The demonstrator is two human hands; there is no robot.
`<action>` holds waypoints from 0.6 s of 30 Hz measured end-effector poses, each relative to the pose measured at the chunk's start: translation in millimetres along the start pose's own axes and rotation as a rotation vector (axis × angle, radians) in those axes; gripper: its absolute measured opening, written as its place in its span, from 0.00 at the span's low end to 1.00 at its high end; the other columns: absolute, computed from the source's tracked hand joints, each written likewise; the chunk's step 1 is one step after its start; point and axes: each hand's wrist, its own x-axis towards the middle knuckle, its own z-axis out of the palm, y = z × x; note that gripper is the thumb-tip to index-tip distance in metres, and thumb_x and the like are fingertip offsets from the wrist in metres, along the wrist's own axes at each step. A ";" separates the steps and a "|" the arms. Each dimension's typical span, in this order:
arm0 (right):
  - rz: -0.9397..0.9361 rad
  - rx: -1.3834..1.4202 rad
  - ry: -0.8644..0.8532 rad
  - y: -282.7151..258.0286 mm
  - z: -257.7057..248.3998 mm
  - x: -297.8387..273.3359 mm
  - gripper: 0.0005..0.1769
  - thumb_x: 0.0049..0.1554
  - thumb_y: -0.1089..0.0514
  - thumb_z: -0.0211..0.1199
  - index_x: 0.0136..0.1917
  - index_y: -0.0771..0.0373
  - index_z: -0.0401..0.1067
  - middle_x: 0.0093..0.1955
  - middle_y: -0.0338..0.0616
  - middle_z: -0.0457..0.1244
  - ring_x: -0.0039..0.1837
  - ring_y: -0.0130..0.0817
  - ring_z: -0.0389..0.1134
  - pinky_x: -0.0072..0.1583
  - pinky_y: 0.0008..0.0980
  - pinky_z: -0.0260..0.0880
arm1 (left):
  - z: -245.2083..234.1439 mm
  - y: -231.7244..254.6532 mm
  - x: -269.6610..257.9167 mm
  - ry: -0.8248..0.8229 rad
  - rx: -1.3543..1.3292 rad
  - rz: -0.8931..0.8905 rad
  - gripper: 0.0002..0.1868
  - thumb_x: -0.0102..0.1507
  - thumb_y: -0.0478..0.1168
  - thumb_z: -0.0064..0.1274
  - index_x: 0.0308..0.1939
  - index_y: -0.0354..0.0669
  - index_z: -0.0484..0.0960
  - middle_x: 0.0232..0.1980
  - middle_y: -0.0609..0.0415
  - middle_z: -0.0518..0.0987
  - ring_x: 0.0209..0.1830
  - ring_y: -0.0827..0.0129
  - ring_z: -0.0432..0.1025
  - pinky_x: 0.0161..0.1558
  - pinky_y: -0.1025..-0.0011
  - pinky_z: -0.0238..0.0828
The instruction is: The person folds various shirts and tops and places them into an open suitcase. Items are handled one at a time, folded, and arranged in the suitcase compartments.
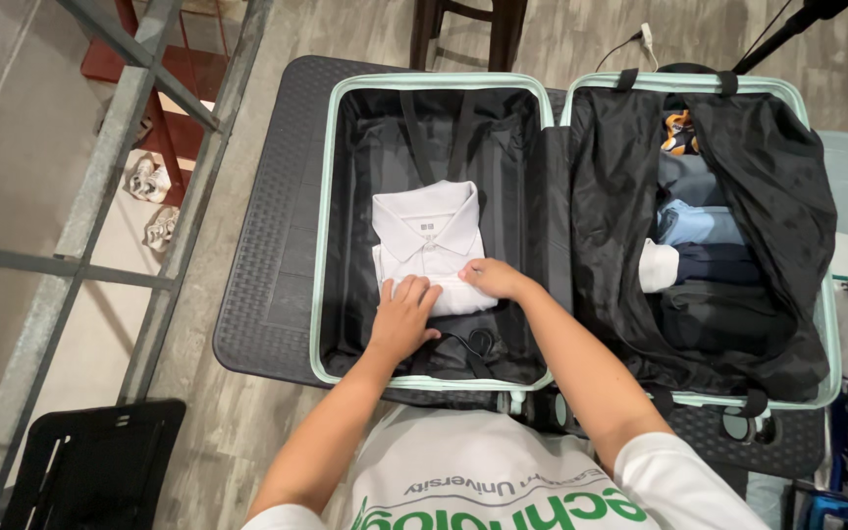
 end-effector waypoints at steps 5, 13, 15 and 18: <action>-0.030 0.032 -0.111 -30.8 -13.9 -11.2 0.21 0.59 0.39 0.60 0.56 0.53 0.78 0.53 0.49 0.72 0.56 0.42 0.72 0.59 0.38 0.70 | 14.5 -5.1 10.9 0.060 -0.021 -0.020 0.48 0.44 0.52 0.72 0.66 0.48 0.70 0.57 0.52 0.73 0.57 0.58 0.67 0.54 0.57 0.60; 0.002 -0.576 -0.004 -132.4 -39.1 -60.6 0.18 0.49 0.51 0.69 0.54 0.50 0.78 0.60 0.50 0.66 0.65 0.49 0.65 0.63 0.44 0.64 | 46.4 -4.1 10.1 -0.033 -0.004 -0.033 0.42 0.46 0.47 0.73 0.61 0.45 0.71 0.48 0.51 0.73 0.52 0.57 0.68 0.52 0.57 0.61; -0.282 -0.347 0.089 -138.0 -33.2 -53.6 0.19 0.49 0.60 0.62 0.55 0.55 0.78 0.61 0.51 0.68 0.65 0.50 0.67 0.66 0.43 0.66 | 52.3 -2.7 8.5 0.006 -0.002 -0.029 0.37 0.46 0.45 0.71 0.58 0.46 0.73 0.47 0.51 0.72 0.52 0.57 0.68 0.52 0.58 0.61; -0.400 -0.117 0.095 -129.6 -14.7 -34.8 0.26 0.49 0.66 0.53 0.60 0.59 0.76 0.62 0.52 0.69 0.65 0.49 0.68 0.67 0.41 0.67 | 59.9 -1.4 5.9 0.090 0.001 -0.015 0.31 0.48 0.41 0.68 0.55 0.48 0.76 0.47 0.52 0.72 0.51 0.58 0.68 0.51 0.59 0.62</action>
